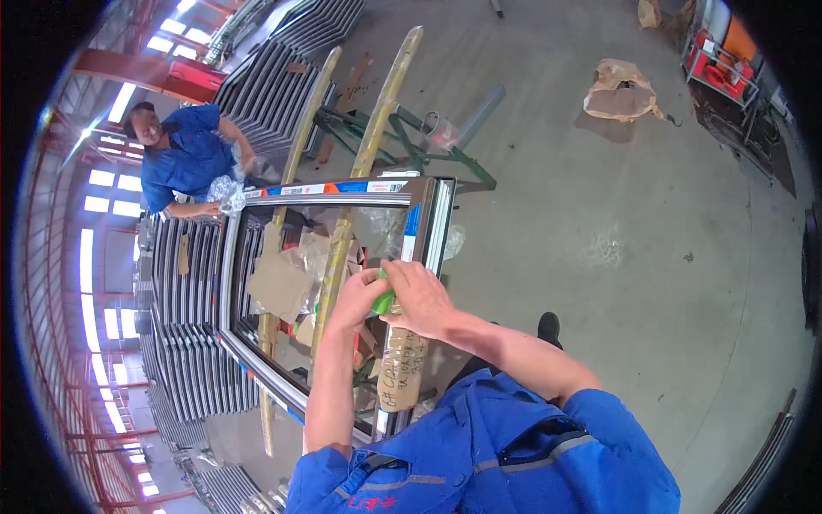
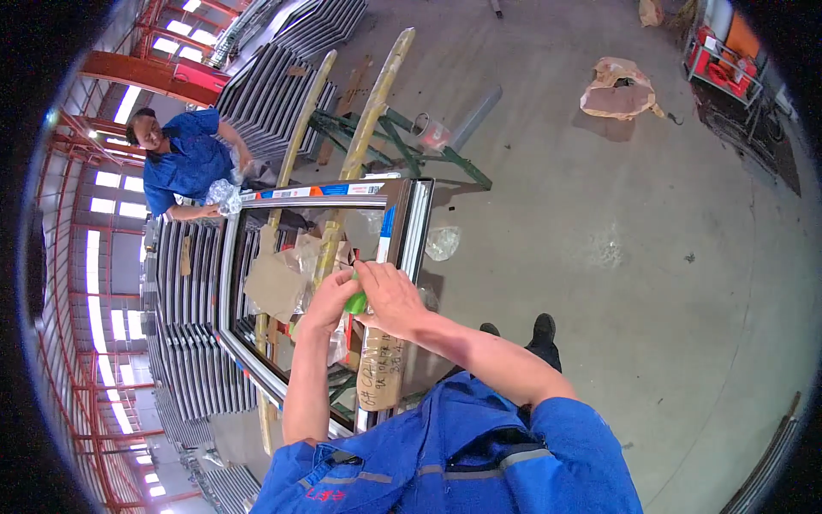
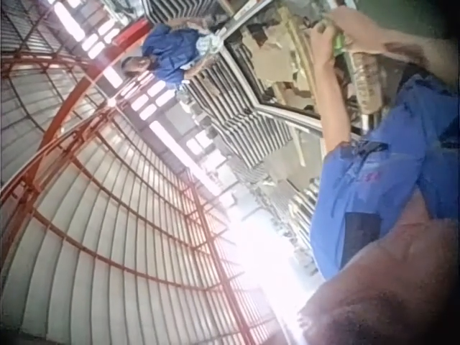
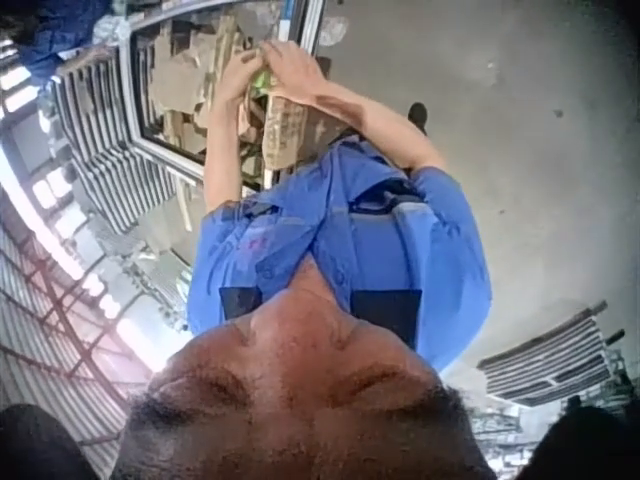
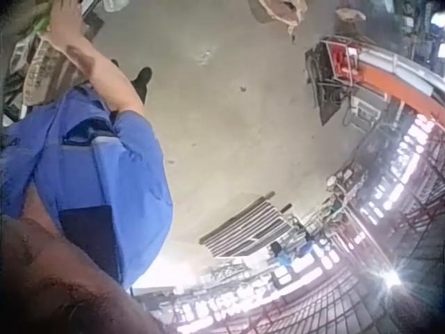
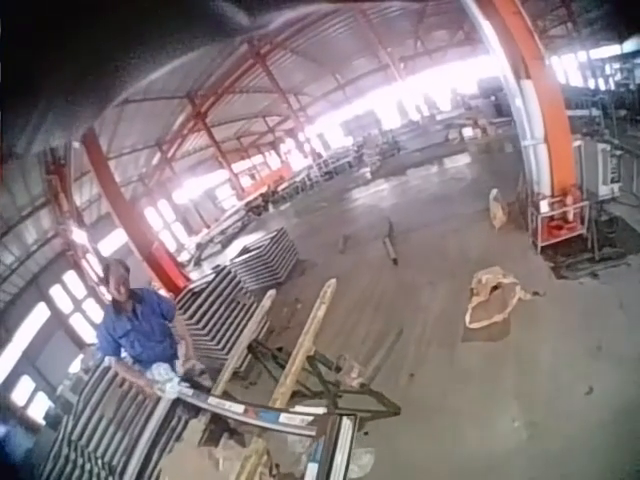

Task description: Wrapping protective plastic and green adhesive tape around the corners and frame members of a large metal assembly.

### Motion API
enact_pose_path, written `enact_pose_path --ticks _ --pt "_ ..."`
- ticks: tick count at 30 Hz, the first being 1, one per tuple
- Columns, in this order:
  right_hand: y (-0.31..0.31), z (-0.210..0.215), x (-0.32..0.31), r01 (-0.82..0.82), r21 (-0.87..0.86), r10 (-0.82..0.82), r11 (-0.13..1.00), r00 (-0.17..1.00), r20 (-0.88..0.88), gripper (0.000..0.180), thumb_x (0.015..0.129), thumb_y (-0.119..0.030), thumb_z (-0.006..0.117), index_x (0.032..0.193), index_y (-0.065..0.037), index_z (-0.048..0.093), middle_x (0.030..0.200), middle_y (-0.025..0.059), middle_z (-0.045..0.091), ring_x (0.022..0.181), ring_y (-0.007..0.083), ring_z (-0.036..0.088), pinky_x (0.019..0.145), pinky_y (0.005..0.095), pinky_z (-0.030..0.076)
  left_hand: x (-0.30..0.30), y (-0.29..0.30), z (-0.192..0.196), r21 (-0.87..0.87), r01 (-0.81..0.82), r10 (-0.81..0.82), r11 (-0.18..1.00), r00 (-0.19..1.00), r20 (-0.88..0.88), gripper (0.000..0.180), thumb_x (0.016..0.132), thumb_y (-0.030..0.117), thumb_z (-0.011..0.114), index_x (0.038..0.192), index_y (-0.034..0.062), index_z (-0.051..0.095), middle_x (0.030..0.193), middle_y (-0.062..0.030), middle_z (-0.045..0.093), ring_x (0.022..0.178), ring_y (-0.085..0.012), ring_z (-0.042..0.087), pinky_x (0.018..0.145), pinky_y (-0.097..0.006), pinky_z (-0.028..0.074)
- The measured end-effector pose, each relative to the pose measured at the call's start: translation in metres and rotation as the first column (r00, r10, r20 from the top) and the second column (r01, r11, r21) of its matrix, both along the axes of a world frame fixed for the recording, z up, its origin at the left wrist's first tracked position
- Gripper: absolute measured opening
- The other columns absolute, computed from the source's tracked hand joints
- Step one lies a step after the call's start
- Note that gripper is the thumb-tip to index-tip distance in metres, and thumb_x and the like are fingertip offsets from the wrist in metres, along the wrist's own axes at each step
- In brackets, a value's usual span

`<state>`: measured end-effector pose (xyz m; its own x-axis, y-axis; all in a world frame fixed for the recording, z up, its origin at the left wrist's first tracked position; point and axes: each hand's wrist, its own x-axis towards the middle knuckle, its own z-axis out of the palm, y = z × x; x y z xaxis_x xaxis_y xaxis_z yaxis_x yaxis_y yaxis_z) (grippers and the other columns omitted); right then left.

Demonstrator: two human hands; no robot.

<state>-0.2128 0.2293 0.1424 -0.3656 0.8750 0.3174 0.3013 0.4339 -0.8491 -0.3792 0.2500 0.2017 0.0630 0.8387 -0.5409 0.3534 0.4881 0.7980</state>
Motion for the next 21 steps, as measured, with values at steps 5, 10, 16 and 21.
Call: enact_pose_path --ticks 5,10,16,21 --pt "-0.004 -0.002 0.002 -0.007 0.045 0.008 0.999 1.0 -0.01 0.096 0.067 -0.028 0.084 0.143 0.001 0.034 0.132 0.0193 0.048 0.122 0.0356 0.047 0.102 0.0453 0.04 0.021 -0.015 0.004 0.121 -0.057 0.075 0.991 0.986 -0.15 0.031 0.088 0.018 0.064 0.11 -0.0031 0.065 0.098 -0.0043 0.067 0.086 -0.0102 0.061 0.077 -0.026 0.048" --pt "-0.01 0.002 0.035 -0.011 -0.128 0.007 0.992 1.0 -0.028 0.095 0.064 -0.024 0.082 0.142 0.003 0.034 0.131 0.0223 0.05 0.122 0.0391 0.049 0.105 0.0461 0.039 0.028 -0.039 0.003 0.17 -0.152 0.174 0.974 0.977 -0.125 0.043 0.09 0.024 0.064 0.12 -0.0061 0.061 0.108 -0.0104 0.067 0.095 -0.0146 0.063 0.083 -0.029 0.05" --pt "-0.019 -0.065 0.064 0.051 -0.051 -0.048 0.997 0.997 0.058 0.093 0.06 -0.022 0.082 0.138 0.004 0.038 0.122 0.022 0.053 0.114 0.039 0.052 0.1 0.0463 0.042 0.045 -0.047 -0.013 0.164 -0.093 0.14 0.982 0.941 -0.309 0.063 0.088 0.031 0.069 0.136 -0.0026 0.048 0.118 -0.0146 0.065 0.104 -0.0208 0.063 0.091 -0.034 0.049" --pt "-0.017 -0.065 0.059 0.101 -0.07 -0.079 0.992 0.96 0.268 0.097 0.059 -0.02 0.083 0.14 0.002 0.035 0.121 0.0199 0.053 0.111 0.0377 0.053 0.099 0.0468 0.043 0.053 -0.055 -0.04 0.257 0.038 0.124 0.966 0.803 -0.583 0.059 0.083 0.035 0.072 0.129 0.0032 0.052 0.117 -0.0187 0.065 0.109 -0.0317 0.063 0.094 -0.04 0.047"
